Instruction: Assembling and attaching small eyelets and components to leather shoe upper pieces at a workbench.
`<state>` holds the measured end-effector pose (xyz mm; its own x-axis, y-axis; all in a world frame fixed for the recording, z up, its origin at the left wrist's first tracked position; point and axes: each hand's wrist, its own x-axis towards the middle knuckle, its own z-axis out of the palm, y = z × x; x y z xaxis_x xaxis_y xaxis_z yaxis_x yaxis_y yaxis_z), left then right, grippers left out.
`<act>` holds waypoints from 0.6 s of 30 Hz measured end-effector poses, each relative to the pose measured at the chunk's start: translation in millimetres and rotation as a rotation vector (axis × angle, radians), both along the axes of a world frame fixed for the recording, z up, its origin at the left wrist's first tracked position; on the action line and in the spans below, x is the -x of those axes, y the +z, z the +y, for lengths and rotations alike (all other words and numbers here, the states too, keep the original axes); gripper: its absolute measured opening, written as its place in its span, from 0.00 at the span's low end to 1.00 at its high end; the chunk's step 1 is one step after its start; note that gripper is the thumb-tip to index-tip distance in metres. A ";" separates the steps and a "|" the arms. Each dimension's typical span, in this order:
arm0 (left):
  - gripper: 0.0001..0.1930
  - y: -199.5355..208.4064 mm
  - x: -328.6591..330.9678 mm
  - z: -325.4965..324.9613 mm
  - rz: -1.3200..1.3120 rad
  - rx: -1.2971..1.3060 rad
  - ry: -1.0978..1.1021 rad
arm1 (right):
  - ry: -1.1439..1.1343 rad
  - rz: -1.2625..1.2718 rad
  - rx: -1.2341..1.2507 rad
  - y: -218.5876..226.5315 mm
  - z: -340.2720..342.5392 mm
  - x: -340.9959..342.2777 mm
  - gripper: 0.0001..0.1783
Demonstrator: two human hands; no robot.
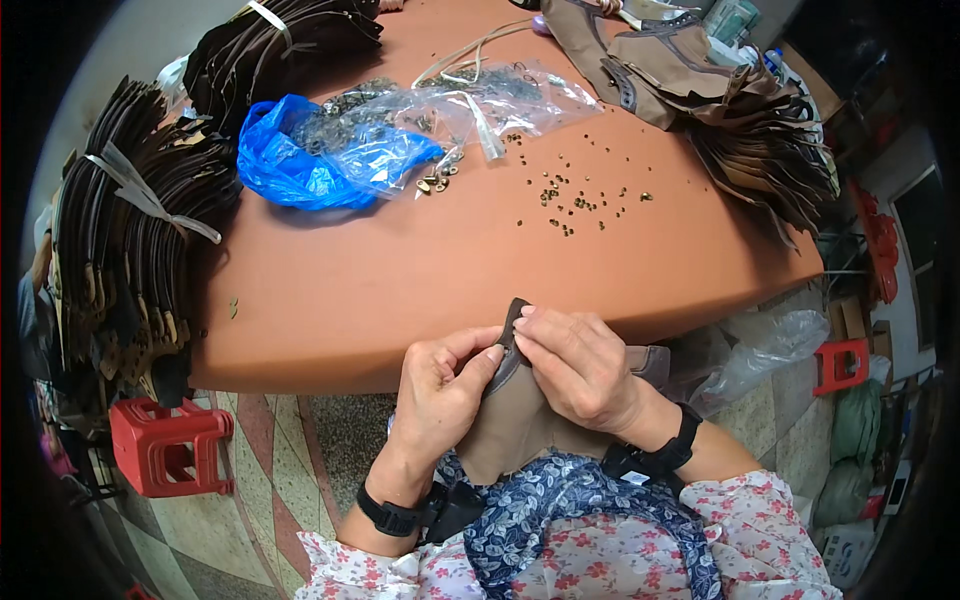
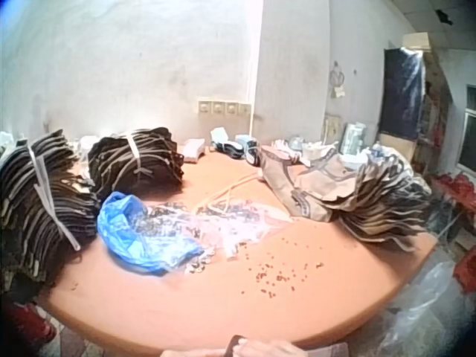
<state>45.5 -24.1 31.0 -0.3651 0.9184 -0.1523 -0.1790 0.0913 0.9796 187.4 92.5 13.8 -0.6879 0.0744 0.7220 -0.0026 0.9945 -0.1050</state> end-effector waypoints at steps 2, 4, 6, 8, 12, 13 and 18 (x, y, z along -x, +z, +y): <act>0.12 -3.2 -0.6 1.1 0.004 -0.022 0.010 | -0.012 -0.001 0.052 -2.8 -1.5 -1.5 0.16; 0.11 -9.2 -1.1 2.2 -0.006 -0.016 0.039 | -0.018 -0.055 0.138 -2.8 -3.9 -1.1 0.17; 0.11 -7.4 -0.1 2.8 -0.026 -0.012 0.043 | -0.033 -0.093 0.180 0.9 -6.4 -1.5 0.18; 0.10 -4.5 1.5 3.9 -0.063 0.001 0.022 | -0.057 -0.121 0.187 2.8 -9.2 -4.4 0.19; 0.09 -14.6 1.5 8.1 -0.166 0.007 0.034 | -0.080 -0.107 0.216 6.5 -8.5 -10.3 0.19; 0.09 -16.1 1.5 8.4 -0.160 0.004 0.038 | -0.091 -0.095 0.247 8.3 -6.0 -12.3 0.19; 0.09 -12.3 2.7 9.1 -0.083 0.047 0.024 | -0.150 -0.056 0.623 15.6 9.2 -9.0 0.14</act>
